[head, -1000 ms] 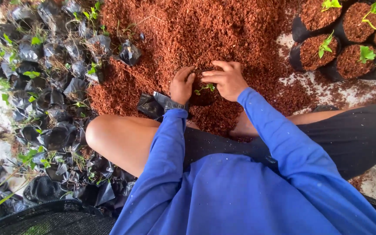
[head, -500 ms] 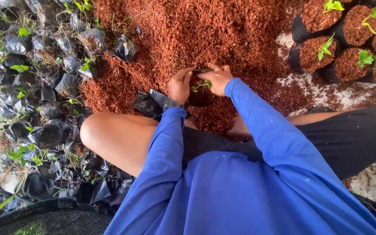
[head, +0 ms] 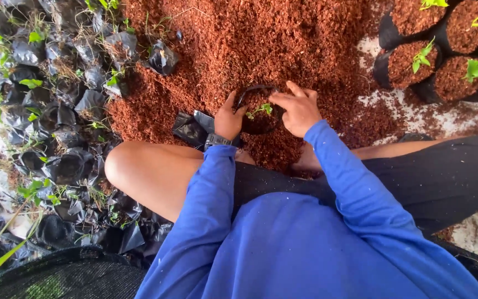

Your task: The person sits on the ground and fills black plastic nursery bags with soil from a large pile. They then pick up seedlings, remove them from their original bags, and place them into the newly filled bags, pressing the soil around the base of each plant.

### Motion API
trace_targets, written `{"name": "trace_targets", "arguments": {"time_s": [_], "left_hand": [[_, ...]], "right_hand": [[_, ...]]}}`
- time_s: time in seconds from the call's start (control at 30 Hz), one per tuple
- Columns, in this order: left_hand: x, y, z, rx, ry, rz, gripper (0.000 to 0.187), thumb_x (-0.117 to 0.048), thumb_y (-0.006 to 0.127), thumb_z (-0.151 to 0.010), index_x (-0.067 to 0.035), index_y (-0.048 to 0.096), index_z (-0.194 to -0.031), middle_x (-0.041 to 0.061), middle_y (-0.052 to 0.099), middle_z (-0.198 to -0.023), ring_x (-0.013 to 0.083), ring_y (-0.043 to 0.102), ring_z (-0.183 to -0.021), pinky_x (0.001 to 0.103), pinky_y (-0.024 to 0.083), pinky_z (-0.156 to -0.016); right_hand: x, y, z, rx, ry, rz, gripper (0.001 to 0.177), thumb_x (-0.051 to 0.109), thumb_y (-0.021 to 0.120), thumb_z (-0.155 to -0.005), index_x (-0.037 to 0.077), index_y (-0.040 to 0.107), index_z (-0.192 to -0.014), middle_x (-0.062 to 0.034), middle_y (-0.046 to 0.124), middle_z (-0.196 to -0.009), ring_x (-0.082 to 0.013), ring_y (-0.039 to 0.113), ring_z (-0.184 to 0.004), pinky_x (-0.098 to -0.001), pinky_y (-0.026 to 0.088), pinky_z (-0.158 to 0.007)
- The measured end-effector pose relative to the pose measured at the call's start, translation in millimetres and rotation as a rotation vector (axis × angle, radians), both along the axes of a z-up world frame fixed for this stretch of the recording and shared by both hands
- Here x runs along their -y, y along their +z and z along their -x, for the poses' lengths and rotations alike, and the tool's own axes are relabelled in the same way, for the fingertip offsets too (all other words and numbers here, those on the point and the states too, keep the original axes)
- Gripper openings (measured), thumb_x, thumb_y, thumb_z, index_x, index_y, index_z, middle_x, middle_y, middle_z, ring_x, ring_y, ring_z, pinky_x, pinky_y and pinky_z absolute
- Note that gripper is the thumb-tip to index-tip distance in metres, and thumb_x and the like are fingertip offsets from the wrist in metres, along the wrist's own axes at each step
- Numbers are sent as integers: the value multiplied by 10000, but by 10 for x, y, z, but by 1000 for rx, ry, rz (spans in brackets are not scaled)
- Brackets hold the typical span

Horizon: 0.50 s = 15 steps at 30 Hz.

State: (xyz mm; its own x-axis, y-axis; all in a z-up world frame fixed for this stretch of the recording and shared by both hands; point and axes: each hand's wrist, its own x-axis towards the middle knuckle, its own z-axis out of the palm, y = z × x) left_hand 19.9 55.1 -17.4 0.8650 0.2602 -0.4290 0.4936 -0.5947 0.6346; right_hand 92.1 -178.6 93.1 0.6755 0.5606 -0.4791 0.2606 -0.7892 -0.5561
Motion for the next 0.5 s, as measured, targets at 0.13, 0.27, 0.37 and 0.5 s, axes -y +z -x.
{"name": "trace_targets", "arguments": {"time_s": [0.13, 0.27, 0.37, 0.5], "left_hand": [[69, 318, 40, 69, -78, 46, 705, -144, 741, -946, -170, 418, -1573, 251, 610, -1388, 501, 565, -1279, 660, 505, -1023], [100, 102, 110, 47, -61, -97, 731, -270, 789, -912, -229, 442, -1554, 256, 684, -1219, 491, 658, -1138, 657, 565, -917], [82, -32, 135, 92, -30, -151, 526, -335, 698, -985, -274, 548, -1486, 199, 711, -1154, 458, 689, -1083, 605, 600, -862], [143, -41, 21, 137, 7, -188, 395, -468, 576, -1041, -325, 633, -1406, 168, 712, -1159, 429, 700, -1082, 573, 601, -864]], "right_hand": [[4, -277, 213, 28, 33, 106, 496, 102, 546, -969, 169, 575, -1459, -76, 591, -1502, -301, 238, -1572, -551, 180, -1169], [83, -762, 255, 269, -99, -8, 352, 252, 607, -916, 252, 703, -1254, 42, 734, -1242, -185, 504, -1316, -452, 278, -1032], [12, -788, 127, 326, -129, -383, 468, 295, 803, -837, 221, 675, -1282, -34, 701, -1190, -275, 551, -1122, -452, 422, -930], [-206, -1016, 42, 293, -95, -480, 537, 409, 863, -765, 246, 705, -1252, 21, 676, -1282, -255, 497, -1122, -424, 400, -910]]}}
